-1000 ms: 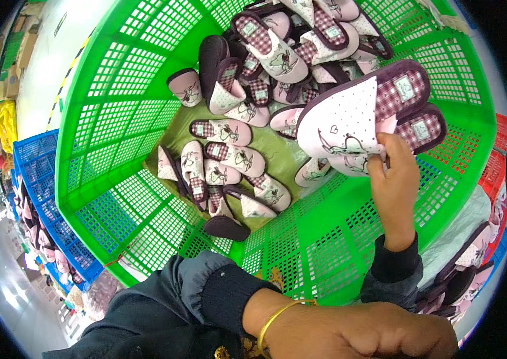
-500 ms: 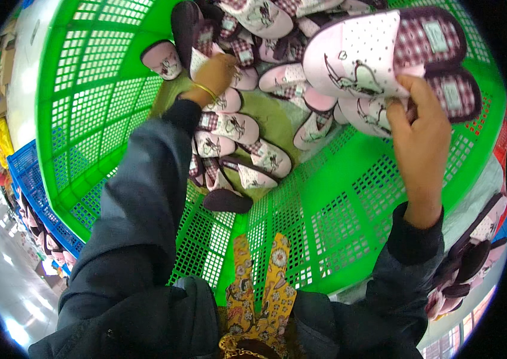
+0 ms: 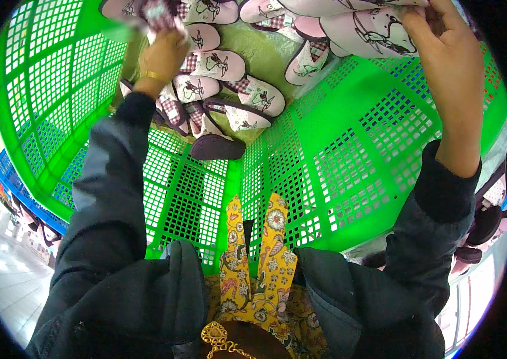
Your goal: The person repeatedly picks up pairs of pink cartoon-patterned slippers from a green plastic basket, inspects them, and places them into a red basket. The person continues this cycle of transferring slippers between baskets throughout the clip.
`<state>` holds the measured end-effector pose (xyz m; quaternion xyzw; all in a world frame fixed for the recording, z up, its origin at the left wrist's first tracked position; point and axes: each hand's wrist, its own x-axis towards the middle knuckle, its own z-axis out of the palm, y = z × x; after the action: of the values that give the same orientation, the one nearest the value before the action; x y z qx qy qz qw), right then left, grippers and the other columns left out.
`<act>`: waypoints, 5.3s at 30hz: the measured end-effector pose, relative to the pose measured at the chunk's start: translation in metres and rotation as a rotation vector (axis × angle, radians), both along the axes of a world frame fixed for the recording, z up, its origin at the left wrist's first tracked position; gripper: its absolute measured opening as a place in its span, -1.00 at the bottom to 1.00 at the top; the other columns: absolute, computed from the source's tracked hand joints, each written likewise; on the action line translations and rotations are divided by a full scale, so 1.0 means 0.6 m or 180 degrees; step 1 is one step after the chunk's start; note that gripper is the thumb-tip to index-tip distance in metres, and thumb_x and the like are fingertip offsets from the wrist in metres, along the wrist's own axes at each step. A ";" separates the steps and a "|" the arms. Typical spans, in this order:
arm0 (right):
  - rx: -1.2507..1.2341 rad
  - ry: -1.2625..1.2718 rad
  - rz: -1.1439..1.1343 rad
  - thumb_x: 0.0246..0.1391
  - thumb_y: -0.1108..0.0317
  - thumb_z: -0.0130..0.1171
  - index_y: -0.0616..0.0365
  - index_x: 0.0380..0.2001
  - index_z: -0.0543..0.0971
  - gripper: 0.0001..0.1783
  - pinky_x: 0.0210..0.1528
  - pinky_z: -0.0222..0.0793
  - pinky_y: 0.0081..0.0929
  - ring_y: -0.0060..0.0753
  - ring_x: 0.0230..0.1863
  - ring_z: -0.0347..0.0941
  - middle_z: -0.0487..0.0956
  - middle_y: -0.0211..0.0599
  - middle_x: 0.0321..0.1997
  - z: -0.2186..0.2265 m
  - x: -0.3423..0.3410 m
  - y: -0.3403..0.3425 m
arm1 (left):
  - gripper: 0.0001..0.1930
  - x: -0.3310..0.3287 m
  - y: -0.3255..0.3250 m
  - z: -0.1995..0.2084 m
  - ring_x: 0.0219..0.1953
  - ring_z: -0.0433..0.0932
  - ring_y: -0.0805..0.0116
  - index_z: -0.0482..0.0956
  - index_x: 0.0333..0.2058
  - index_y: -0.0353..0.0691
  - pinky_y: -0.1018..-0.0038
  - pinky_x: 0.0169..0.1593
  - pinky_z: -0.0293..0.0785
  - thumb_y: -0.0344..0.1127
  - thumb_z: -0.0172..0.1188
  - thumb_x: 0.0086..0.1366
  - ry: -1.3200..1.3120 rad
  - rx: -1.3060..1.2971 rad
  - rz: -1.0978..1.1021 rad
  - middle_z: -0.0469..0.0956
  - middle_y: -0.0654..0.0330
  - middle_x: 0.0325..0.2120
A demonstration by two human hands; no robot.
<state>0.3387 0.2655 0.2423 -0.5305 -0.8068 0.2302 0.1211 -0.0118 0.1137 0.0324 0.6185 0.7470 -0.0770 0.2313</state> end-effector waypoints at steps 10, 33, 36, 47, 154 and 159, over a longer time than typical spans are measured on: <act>-0.0060 -0.0023 0.0130 0.02 0.39 0.12 0.19 -0.21 0.51 -0.76 -0.43 0.24 -0.57 -0.52 -0.50 0.35 0.49 -0.30 -0.50 -0.003 -0.007 -0.007 | -0.71 0.130 -0.331 -0.068 -0.69 0.45 0.42 0.55 -0.38 -0.34 0.46 -0.60 0.36 -0.17 0.22 0.16 -0.2008 -0.1434 0.2875 0.53 0.17 -0.59; -0.0260 -0.0058 0.0320 0.04 0.47 0.08 0.21 -0.29 0.49 -0.86 -0.51 0.16 -0.62 -0.59 -0.56 0.27 0.46 -0.36 -0.54 -0.008 -0.017 -0.024 | -0.69 0.208 -0.334 -0.140 -0.41 0.57 0.16 0.60 -0.34 -0.24 0.35 -0.27 0.45 -0.11 0.18 0.08 -0.2065 -0.1699 0.2302 0.60 0.02 -0.46; -0.0219 -0.0037 0.0334 0.04 0.48 0.07 0.21 -0.30 0.49 -0.87 -0.52 0.15 -0.63 -0.60 -0.56 0.26 0.45 -0.37 -0.54 0.004 -0.022 -0.023 | -0.73 0.196 -0.317 -0.117 -0.42 0.57 0.23 0.62 -0.41 -0.24 0.37 -0.28 0.45 -0.14 0.18 0.07 -0.2256 -0.1096 0.2670 0.60 0.07 -0.50; -0.0253 0.0033 0.0391 0.05 0.52 0.05 0.22 -0.34 0.49 -0.92 -0.56 0.12 -0.65 -0.63 -0.59 0.22 0.43 -0.39 -0.56 0.009 -0.032 -0.033 | -0.52 0.272 -0.291 -0.183 -0.21 0.56 0.02 0.47 -0.03 -0.21 0.31 -0.12 0.46 -0.21 0.24 0.04 -0.1843 -0.1354 0.2377 0.57 -0.12 -0.26; 0.0118 0.5847 -0.5466 0.17 0.21 0.06 0.03 -0.44 0.39 -0.82 -0.56 0.14 -0.77 -0.75 -0.58 0.20 0.37 -0.53 -0.53 0.304 1.116 -0.905 | -0.73 1.488 -0.263 0.942 -0.06 0.49 0.23 0.26 -0.06 -0.25 0.53 -0.41 0.47 -0.26 -0.01 0.36 -0.6534 -0.2174 0.2448 0.42 -0.03 -0.03; -0.0261 0.5499 -0.5712 0.15 0.23 0.11 0.06 -0.40 0.42 -0.84 -0.56 0.15 -0.74 -0.74 -0.57 0.22 0.42 -0.50 -0.50 0.304 1.080 -0.979 | -0.54 1.656 -0.259 0.815 -0.15 0.55 0.08 0.13 0.05 -0.45 0.42 -0.23 0.58 -0.21 -0.03 0.36 -0.7413 -0.3225 0.2792 0.38 -0.20 0.01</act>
<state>0.9868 -0.3217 0.4245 -0.5723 0.1914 0.3645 0.7092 0.9817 -0.0415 0.5212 -0.1181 0.1415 0.3041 0.9346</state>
